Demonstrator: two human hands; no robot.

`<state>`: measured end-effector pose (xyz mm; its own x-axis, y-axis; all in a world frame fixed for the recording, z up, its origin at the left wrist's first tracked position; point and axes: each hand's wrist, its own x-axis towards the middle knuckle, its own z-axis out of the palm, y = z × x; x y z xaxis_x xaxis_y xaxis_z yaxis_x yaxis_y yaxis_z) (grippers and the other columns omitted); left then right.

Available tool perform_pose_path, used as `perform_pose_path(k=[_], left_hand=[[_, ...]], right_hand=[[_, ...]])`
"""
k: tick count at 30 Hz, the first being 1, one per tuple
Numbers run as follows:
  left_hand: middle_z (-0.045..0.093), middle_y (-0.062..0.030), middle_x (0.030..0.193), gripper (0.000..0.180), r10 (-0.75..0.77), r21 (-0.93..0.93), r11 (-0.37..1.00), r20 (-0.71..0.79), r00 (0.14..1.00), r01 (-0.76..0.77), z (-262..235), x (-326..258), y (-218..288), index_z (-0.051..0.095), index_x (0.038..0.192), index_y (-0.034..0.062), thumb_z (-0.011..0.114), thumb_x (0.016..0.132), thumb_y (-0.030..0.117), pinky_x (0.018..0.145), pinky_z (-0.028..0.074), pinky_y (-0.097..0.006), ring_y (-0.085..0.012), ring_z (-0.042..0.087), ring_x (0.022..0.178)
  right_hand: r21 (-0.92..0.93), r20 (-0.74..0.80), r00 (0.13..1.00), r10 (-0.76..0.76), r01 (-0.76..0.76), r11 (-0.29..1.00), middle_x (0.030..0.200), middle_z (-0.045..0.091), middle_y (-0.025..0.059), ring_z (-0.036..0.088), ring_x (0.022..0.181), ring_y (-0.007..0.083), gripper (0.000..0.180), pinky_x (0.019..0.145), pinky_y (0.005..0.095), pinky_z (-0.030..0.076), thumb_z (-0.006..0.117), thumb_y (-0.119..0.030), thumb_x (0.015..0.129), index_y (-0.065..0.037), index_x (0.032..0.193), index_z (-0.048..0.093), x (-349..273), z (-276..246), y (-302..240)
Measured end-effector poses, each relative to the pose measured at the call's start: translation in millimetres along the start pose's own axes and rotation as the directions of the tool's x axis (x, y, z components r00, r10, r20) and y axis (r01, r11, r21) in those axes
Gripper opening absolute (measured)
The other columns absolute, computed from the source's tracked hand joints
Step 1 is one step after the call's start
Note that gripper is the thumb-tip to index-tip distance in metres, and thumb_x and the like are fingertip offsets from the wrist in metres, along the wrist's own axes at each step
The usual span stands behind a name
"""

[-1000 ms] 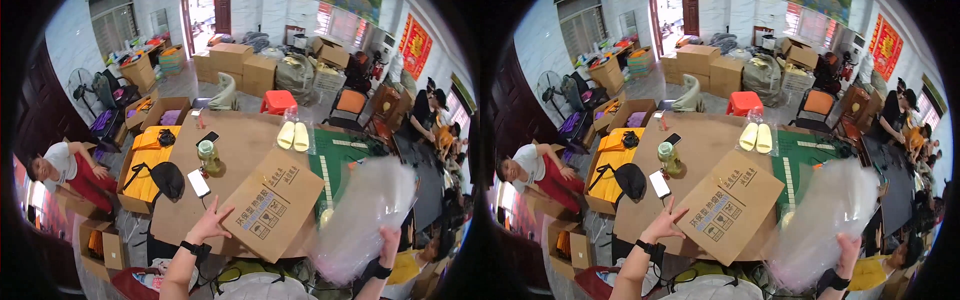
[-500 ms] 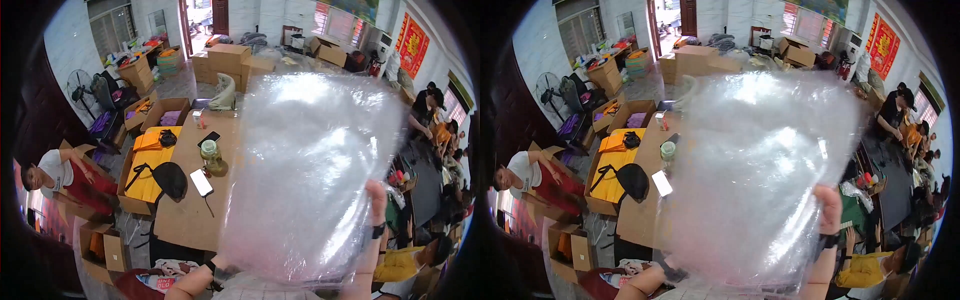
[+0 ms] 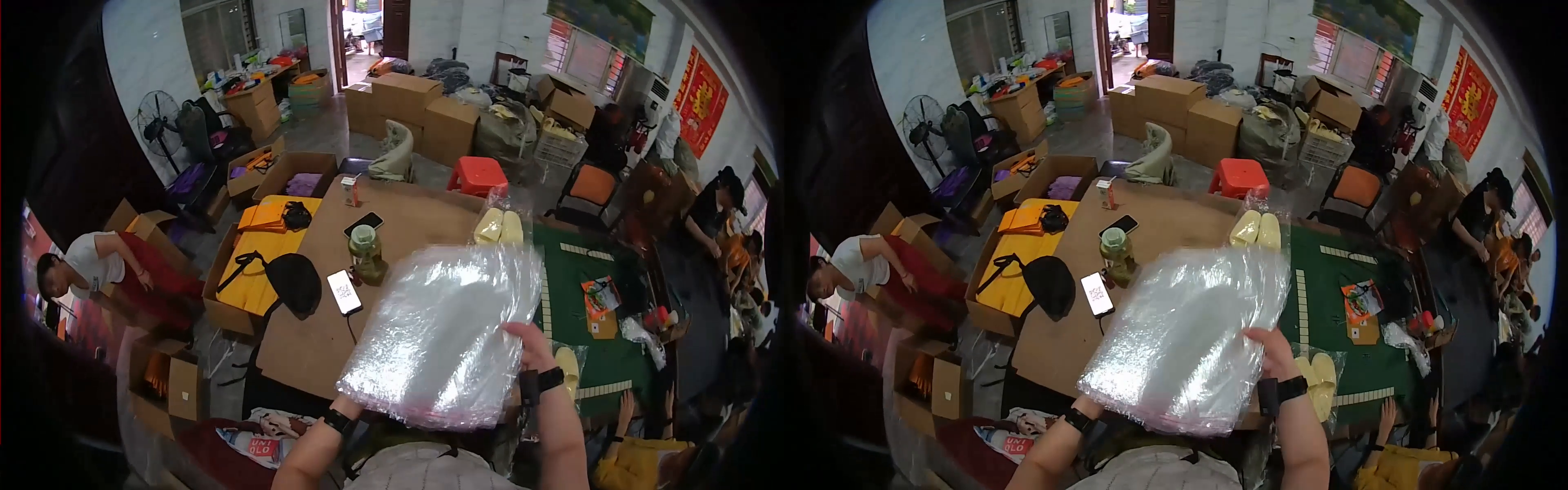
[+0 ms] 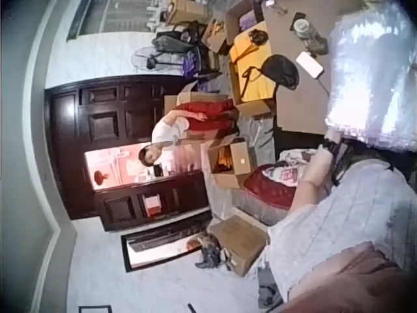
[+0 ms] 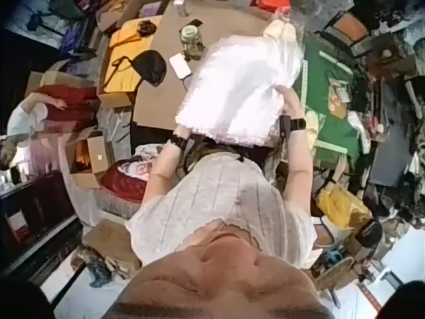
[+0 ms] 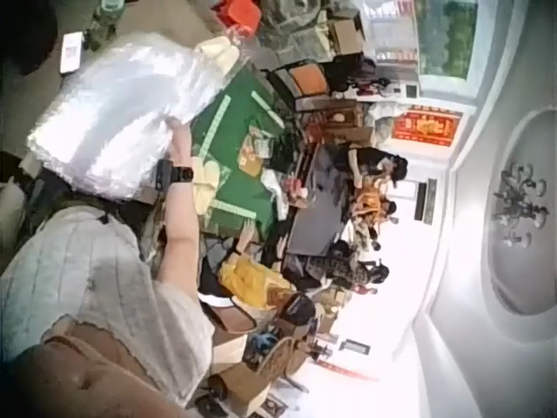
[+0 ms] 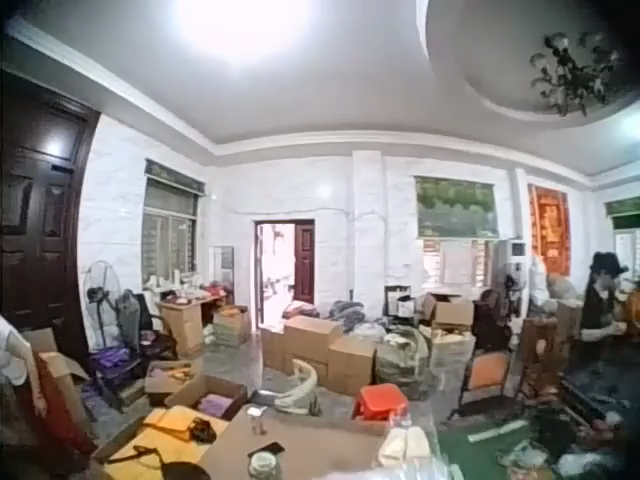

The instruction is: The recorder is packaging yellow slippers into plastic bags at a workstation in a shoe manufacturing facility.

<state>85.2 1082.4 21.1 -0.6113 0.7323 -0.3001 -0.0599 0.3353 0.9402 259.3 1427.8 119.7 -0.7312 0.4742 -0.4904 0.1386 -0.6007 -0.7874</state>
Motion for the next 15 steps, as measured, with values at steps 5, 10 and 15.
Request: perform_pose_path(k=[5, 10, 15], left_hand=[[0.052, -0.0204, 0.138, 0.087, -0.076, -0.233, 0.968, 0.068, 0.995, 0.090, -9.4, -7.4, -5.3, 0.039, 0.152, 0.0163, 0.060, 0.086, 0.069, 0.090, 0.054, -0.045, -0.0343, 0.061, 0.113], [0.052, -0.0193, 0.138, 0.087, -0.073, -0.461, 0.879, 0.126, 0.989, 0.123, -13.6, -3.4, -10.3, 0.039, 0.151, 0.0152, 0.058, 0.087, 0.070, 0.091, 0.054, -0.045, -0.0329, 0.061, 0.114], [0.052, -0.0182, 0.138, 0.086, -0.061, -0.676, 0.719, 0.170, 0.984, 0.162, -33.8, 3.6, -10.5, 0.040, 0.151, 0.0141, 0.055, 0.088, 0.071, 0.091, 0.054, -0.044, -0.0315, 0.061, 0.114]], right_hand=[[0.242, 0.270, 0.963, -0.018, -0.050, 0.969, 0.103, 0.070, 0.0155, 0.072, 0.091, 0.0284, 0.028, 0.085, 0.0416, 0.060, 0.058, -0.010, 0.094, 0.007, 0.116, 0.061, 3.3, 92.3, -79.0], [0.228, 0.405, 0.914, 0.028, -0.131, 0.965, 0.093, 0.071, 0.0139, 0.072, 0.079, 0.0233, 0.025, 0.070, 0.0347, 0.061, 0.055, -0.015, 0.097, 0.005, 0.109, 0.064, -28.3, 151.7, -133.8], [0.056, 0.341, 0.940, 0.031, -0.054, 0.997, 0.099, 0.071, 0.0149, 0.072, 0.080, 0.0231, 0.026, 0.071, 0.0345, 0.062, 0.062, -0.008, 0.093, 0.006, 0.115, 0.062, -21.7, 94.1, -96.8]])
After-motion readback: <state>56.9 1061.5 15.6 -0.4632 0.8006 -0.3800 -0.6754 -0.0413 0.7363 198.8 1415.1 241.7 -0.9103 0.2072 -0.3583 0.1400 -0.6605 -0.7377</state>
